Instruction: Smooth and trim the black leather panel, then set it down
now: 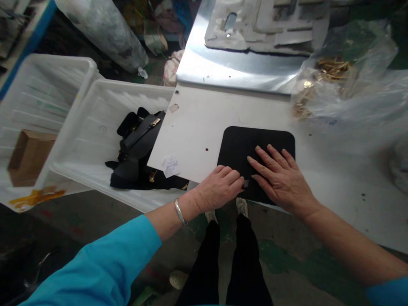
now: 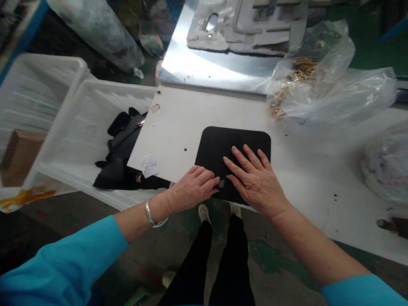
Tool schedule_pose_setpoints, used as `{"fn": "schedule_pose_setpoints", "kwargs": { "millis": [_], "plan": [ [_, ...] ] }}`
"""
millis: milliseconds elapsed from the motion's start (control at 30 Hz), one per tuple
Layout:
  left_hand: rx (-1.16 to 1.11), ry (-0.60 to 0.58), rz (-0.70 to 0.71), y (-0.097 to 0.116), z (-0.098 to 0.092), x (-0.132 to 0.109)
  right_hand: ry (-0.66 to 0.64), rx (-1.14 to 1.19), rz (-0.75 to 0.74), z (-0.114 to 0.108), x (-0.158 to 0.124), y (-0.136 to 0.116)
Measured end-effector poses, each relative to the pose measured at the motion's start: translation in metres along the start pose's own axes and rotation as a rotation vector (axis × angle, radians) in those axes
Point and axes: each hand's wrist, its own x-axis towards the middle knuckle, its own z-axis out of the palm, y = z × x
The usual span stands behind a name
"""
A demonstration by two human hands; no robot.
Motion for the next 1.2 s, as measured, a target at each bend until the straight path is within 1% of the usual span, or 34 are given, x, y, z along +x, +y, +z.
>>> {"fn": "schedule_pose_setpoints", "kwargs": {
  "millis": [133,367,600,833,1033,1200],
  "plan": [
    [0.035,0.021,0.073,-0.004,0.000,0.002,0.010,0.004,-0.007,-0.001,0.001,0.000],
    [0.033,0.051,0.099,-0.006,0.000,0.006,-0.009,-0.001,-0.003,-0.001,0.002,-0.001],
    [-0.012,-0.020,0.171,-0.010,-0.001,0.005,-0.050,-0.003,0.011,0.000,0.000,0.001],
    [-0.046,-0.040,0.215,-0.016,-0.001,0.005,-0.084,0.017,0.028,0.000,-0.001,0.000],
    [-0.073,-0.065,0.231,-0.016,0.000,0.009,-0.085,0.008,0.020,-0.001,0.001,0.000],
    [-0.103,-0.099,0.254,-0.014,-0.003,0.005,-0.084,0.005,0.016,-0.001,0.002,0.000]
  ]
}}
